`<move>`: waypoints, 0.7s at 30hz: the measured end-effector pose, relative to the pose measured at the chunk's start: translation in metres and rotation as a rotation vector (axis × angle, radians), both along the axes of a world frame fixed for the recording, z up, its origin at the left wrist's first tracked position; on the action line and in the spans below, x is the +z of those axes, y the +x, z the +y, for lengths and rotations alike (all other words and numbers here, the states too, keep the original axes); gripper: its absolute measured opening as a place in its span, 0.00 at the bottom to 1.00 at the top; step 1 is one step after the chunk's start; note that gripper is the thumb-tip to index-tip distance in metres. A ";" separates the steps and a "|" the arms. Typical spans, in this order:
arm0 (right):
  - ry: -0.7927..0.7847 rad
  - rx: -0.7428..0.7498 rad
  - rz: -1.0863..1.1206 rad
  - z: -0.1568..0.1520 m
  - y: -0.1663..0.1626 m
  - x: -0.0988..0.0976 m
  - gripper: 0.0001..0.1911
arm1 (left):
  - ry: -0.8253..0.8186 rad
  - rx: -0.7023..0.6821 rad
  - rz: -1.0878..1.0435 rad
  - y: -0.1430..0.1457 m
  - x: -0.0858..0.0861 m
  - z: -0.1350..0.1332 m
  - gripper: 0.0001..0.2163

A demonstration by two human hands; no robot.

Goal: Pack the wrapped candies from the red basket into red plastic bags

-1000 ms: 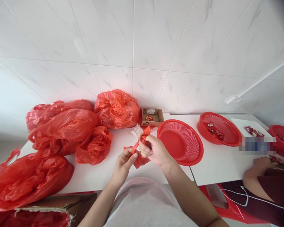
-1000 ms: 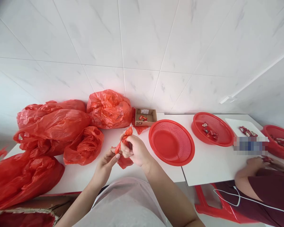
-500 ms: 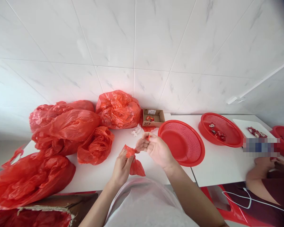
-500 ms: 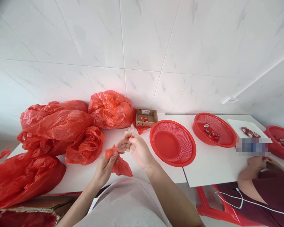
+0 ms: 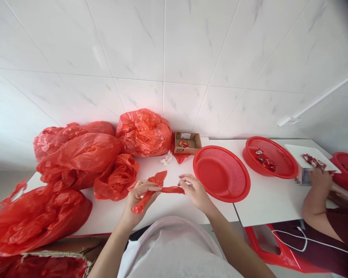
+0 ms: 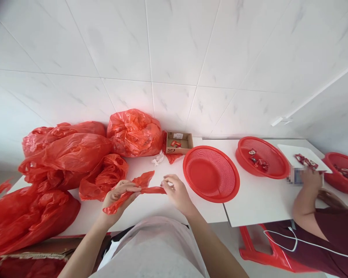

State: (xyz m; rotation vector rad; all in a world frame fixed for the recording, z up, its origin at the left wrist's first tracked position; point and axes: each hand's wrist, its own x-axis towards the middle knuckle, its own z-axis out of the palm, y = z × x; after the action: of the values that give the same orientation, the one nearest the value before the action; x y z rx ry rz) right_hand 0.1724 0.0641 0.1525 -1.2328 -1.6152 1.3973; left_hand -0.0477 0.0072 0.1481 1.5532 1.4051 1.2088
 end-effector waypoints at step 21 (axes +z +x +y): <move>0.191 0.176 -0.019 -0.016 -0.060 -0.002 0.10 | -0.060 0.321 -0.246 0.029 -0.015 -0.002 0.07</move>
State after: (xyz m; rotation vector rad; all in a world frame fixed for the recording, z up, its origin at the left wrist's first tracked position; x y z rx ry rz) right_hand 0.1126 0.0479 0.1508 -1.0165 -1.8605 1.3027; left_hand -0.0189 0.0053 0.1330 1.1207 1.5467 1.4754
